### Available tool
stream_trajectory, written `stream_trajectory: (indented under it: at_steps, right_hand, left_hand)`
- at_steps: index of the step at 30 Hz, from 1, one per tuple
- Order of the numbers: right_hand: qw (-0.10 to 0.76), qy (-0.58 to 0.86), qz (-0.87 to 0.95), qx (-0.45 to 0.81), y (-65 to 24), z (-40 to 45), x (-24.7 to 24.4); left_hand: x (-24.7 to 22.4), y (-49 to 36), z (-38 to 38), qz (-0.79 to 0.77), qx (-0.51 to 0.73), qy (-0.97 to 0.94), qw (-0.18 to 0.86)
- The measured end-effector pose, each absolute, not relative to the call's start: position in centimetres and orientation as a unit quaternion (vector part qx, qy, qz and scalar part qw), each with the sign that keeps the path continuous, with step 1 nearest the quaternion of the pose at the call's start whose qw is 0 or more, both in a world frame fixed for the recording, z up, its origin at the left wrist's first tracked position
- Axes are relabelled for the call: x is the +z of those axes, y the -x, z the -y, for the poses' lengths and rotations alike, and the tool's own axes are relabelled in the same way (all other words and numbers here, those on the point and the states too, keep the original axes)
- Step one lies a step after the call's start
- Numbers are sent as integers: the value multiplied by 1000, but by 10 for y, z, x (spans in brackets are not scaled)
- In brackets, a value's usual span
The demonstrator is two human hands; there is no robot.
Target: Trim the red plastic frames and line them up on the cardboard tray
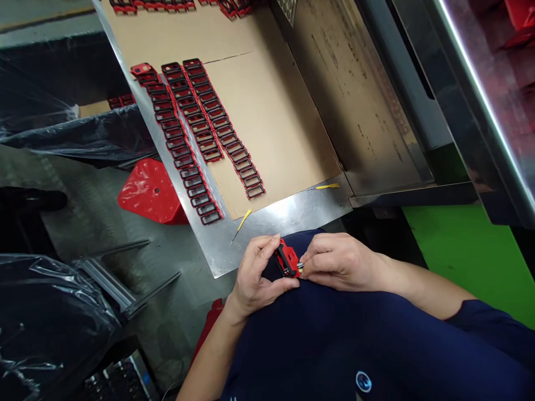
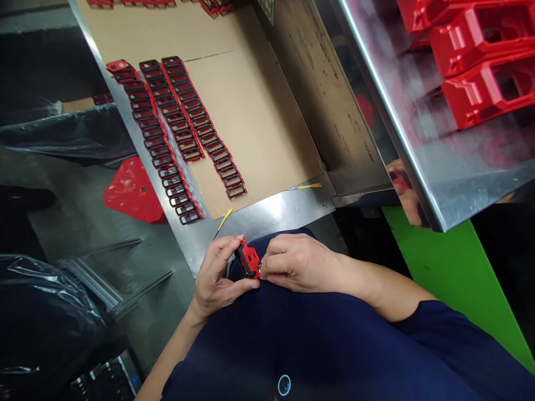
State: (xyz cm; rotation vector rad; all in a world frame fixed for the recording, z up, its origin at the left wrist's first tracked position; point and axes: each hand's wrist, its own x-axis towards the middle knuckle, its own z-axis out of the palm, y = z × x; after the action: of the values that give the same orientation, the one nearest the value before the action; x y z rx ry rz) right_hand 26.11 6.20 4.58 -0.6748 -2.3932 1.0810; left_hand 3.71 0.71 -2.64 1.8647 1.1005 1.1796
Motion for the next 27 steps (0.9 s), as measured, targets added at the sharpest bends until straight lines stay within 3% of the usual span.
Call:
stream_trajectory:
  at_steps: [3,10,18,24,27]
  right_hand:
    - [215,244,865,382,-260,-61,46]
    - [334,423,688,487,-258,-57,37]
    - [336,474,561,590,-260,-62,22]
    - [272,473,572,612,-263,-65,14]
    - [148,422,638,627,-274,-73,14]
  left_hand:
    - [-34,-40,-3,-433,473,-672,370]
    - [-46,-46,12,-432,586,-458,511]
    - [-45,-43,18,-440,606,-420,513]
    - [-44,-45,17,-460,592,-445,490]
    - [-47,-45,19,-472,587,-456,475]
